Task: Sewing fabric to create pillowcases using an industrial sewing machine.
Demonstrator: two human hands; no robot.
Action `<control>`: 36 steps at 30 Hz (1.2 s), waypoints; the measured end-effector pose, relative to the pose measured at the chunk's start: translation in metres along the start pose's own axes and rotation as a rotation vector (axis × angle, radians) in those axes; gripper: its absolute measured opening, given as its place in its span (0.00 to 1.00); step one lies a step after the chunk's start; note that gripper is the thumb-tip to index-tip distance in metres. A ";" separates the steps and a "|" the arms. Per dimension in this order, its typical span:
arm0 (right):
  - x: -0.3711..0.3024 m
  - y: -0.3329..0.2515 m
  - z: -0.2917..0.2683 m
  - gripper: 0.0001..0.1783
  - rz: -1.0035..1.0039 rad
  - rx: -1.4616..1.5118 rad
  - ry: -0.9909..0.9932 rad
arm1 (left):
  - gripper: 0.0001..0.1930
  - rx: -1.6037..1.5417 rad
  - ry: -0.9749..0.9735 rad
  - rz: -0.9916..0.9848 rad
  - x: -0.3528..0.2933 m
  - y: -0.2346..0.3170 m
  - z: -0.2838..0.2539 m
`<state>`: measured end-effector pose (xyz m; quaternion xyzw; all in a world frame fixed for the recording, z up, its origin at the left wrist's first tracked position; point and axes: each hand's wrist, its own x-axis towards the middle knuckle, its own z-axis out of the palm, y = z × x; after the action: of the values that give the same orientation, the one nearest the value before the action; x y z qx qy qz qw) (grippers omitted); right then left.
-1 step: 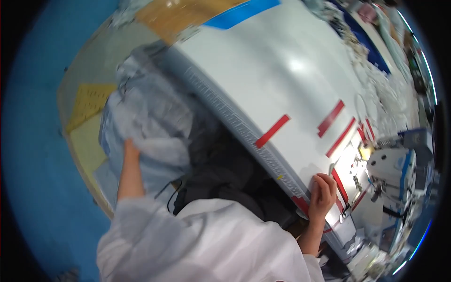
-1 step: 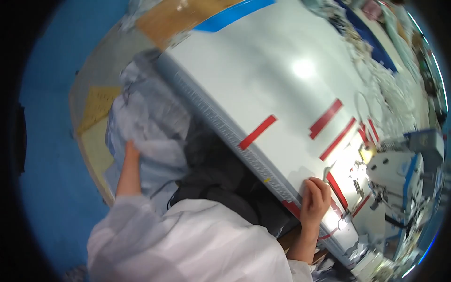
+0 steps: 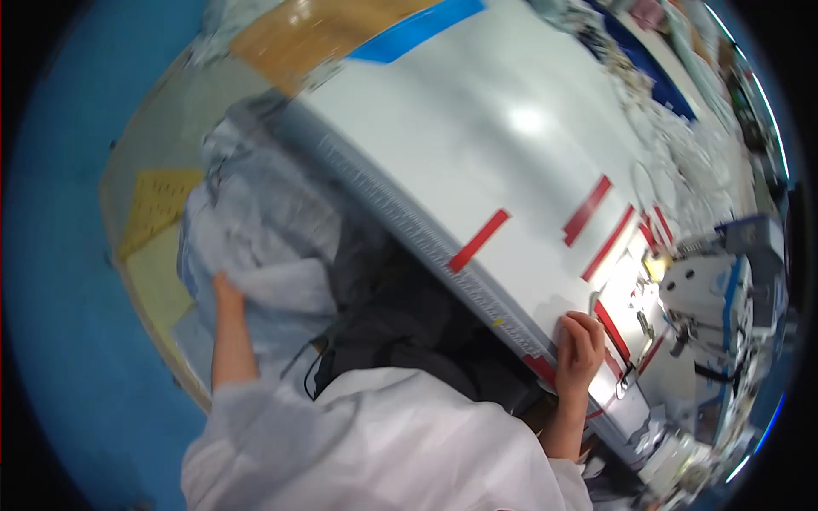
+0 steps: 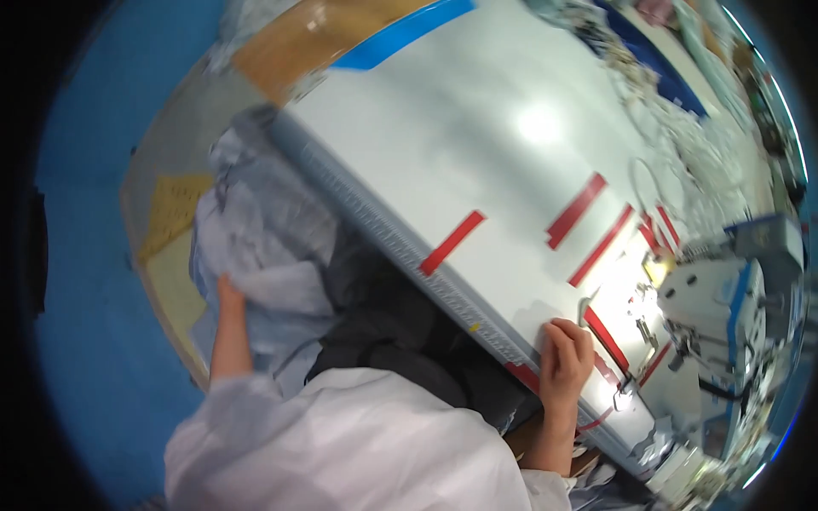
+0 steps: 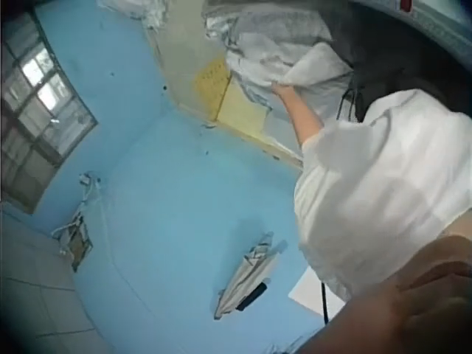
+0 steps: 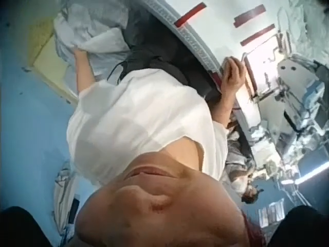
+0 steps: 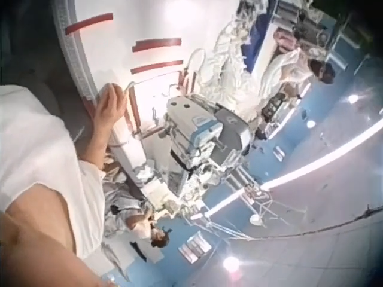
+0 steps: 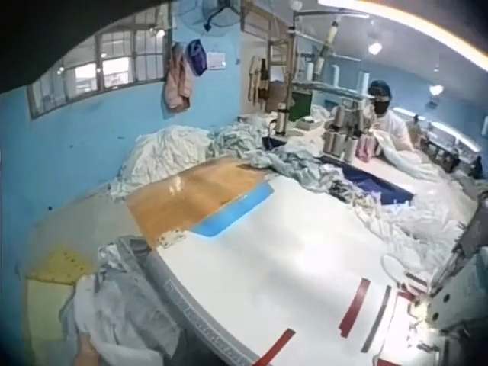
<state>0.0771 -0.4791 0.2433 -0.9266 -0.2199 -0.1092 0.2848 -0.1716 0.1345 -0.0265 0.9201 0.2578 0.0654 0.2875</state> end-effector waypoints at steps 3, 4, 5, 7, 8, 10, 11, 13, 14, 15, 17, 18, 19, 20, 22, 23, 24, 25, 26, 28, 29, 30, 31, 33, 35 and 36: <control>0.002 0.004 -0.003 0.12 -0.031 0.012 -0.006 | 0.22 -1.136 0.457 -0.590 -0.023 0.001 -0.072; 0.001 0.005 -0.005 0.11 -0.033 0.038 -0.008 | 0.22 -1.010 0.501 -0.455 -0.019 0.016 -0.098; 0.003 0.006 -0.005 0.11 -0.015 0.036 0.009 | 0.22 -0.879 0.601 -0.396 -0.015 0.036 -0.124; 0.004 0.008 -0.008 0.13 -0.042 0.062 -0.020 | 0.22 -0.850 0.683 -0.205 -0.002 0.084 -0.179; 0.005 0.008 -0.008 0.14 -0.046 0.077 -0.009 | 0.22 -0.944 0.648 -0.180 0.010 0.110 -0.213; 0.002 0.008 -0.011 0.14 -0.017 0.077 -0.009 | 0.22 -1.048 0.572 -0.110 0.043 0.167 -0.260; 0.004 0.010 -0.011 0.13 -0.028 0.100 -0.011 | 0.22 -1.014 0.533 -0.024 0.064 0.202 -0.269; 0.004 0.009 -0.010 0.13 -0.013 0.101 0.012 | 0.22 -0.927 0.422 0.137 0.113 0.295 -0.261; 0.004 0.010 -0.009 0.12 -0.008 0.131 0.030 | 0.23 -0.866 0.346 0.205 0.136 0.348 -0.243; 0.003 0.011 -0.010 0.12 0.017 0.162 0.032 | 0.23 -0.775 0.258 0.278 0.156 0.402 -0.217; 0.000 0.014 -0.009 0.12 0.025 0.179 0.045 | 0.23 -0.533 0.075 0.464 0.181 0.502 -0.146; -0.002 0.015 -0.010 0.12 0.028 0.185 0.056 | 0.23 -0.388 -0.024 0.577 0.183 0.543 -0.106; -0.002 0.015 -0.011 0.12 0.028 0.203 0.065 | 0.24 -0.238 -0.144 0.663 0.178 0.574 -0.068; -0.004 0.015 -0.012 0.12 0.031 0.197 0.058 | 0.24 -0.187 -0.370 0.655 0.167 0.593 -0.031; -0.002 0.013 -0.016 0.12 0.020 0.201 0.049 | 0.29 -0.374 -0.921 0.507 0.136 0.606 0.029; 0.000 0.012 -0.018 0.12 0.030 0.228 0.038 | 0.32 0.128 -0.656 0.996 0.126 0.602 0.046; 0.005 0.010 -0.020 0.13 0.020 0.265 0.041 | 0.31 0.102 -0.478 1.117 0.118 0.596 0.058; 0.010 0.008 -0.023 0.14 0.023 0.330 0.025 | 0.30 0.197 -0.423 1.220 0.113 0.589 0.065; 0.018 0.007 -0.025 0.17 -0.025 0.312 -0.058 | 0.30 0.138 -0.355 1.189 0.111 0.583 0.069; 0.034 0.005 -0.028 0.19 -0.092 0.318 -0.117 | 0.29 -0.006 -0.371 1.232 0.114 0.577 0.069; 0.043 0.004 -0.029 0.22 -0.176 0.320 -0.150 | 0.29 0.033 -0.415 1.211 0.115 0.578 0.067; 0.051 0.004 -0.029 0.24 -0.231 0.298 -0.237 | 0.29 0.026 -0.404 1.217 0.117 0.580 0.065; 0.059 0.004 -0.030 0.24 -0.255 0.326 -0.172 | 0.28 0.041 -0.389 1.288 0.118 0.582 0.063; 0.074 0.007 -0.028 0.28 -0.160 0.266 -0.155 | 0.26 -0.037 -0.408 1.190 0.117 0.587 0.061; 0.091 0.014 -0.019 0.35 -0.083 0.184 -0.112 | 0.24 -0.109 -0.434 1.180 0.116 0.587 0.061; 0.103 0.023 -0.011 0.34 -0.025 0.139 -0.106 | 0.21 -0.150 -0.434 1.132 0.116 0.586 0.062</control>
<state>0.1776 -0.4668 0.2754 -0.9062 -0.2534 -0.0481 0.3349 0.2004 -0.2482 0.2490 0.8839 -0.3411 0.0371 0.3179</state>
